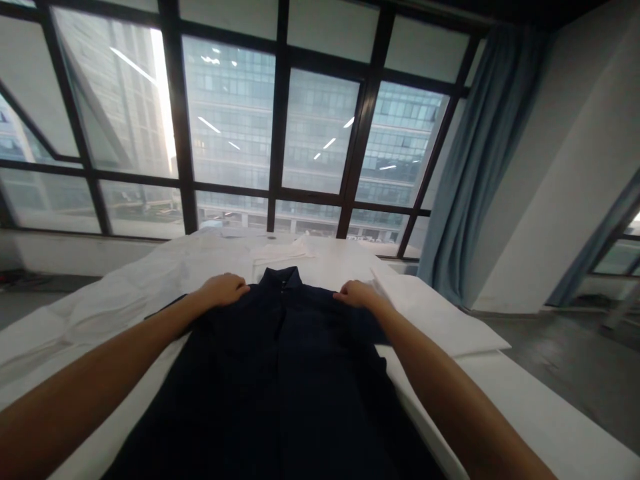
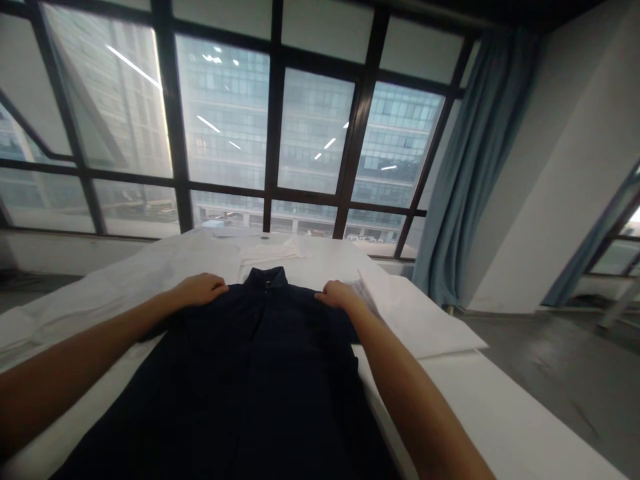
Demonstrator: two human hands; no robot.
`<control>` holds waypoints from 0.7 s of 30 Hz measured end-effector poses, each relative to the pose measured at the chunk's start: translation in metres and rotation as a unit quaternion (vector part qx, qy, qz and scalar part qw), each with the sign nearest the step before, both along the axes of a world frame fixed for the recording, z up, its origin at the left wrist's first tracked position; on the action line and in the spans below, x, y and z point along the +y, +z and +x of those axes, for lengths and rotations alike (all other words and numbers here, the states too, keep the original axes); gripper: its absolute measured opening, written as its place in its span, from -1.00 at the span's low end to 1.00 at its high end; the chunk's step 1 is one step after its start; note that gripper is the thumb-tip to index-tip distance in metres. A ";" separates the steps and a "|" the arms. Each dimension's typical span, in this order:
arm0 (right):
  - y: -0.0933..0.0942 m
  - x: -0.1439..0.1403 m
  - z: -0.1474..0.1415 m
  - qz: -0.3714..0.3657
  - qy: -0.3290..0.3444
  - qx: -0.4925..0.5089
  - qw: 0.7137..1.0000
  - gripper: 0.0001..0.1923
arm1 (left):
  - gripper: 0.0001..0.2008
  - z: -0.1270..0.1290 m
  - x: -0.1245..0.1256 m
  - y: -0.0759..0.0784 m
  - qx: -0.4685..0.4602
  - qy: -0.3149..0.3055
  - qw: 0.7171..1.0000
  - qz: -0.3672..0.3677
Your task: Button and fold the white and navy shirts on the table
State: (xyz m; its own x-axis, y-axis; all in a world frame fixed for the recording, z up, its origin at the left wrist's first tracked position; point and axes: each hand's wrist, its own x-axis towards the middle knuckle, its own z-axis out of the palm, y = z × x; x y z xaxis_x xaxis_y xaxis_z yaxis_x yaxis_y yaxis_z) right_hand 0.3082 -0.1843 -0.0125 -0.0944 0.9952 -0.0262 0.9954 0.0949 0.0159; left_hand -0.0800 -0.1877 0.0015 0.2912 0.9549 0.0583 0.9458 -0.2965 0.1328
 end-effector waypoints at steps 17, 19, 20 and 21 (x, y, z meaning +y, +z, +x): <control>-0.017 0.134 -0.030 0.019 -0.071 0.081 0.994 -0.67 | -0.73 0.010 0.143 -0.001 0.029 0.102 0.994 0.008; -0.007 0.142 -0.030 0.087 -0.090 0.095 0.988 -0.66 | -0.72 0.014 0.158 0.012 -0.008 0.143 0.987 0.068; -0.002 0.146 -0.030 0.120 -0.104 0.103 0.982 -0.66 | -0.72 0.017 0.166 0.018 -0.023 0.154 0.983 0.098; 0.001 0.149 -0.031 0.150 -0.119 0.112 0.975 -0.66 | -0.70 0.021 0.173 0.021 -0.032 0.159 0.979 0.122</control>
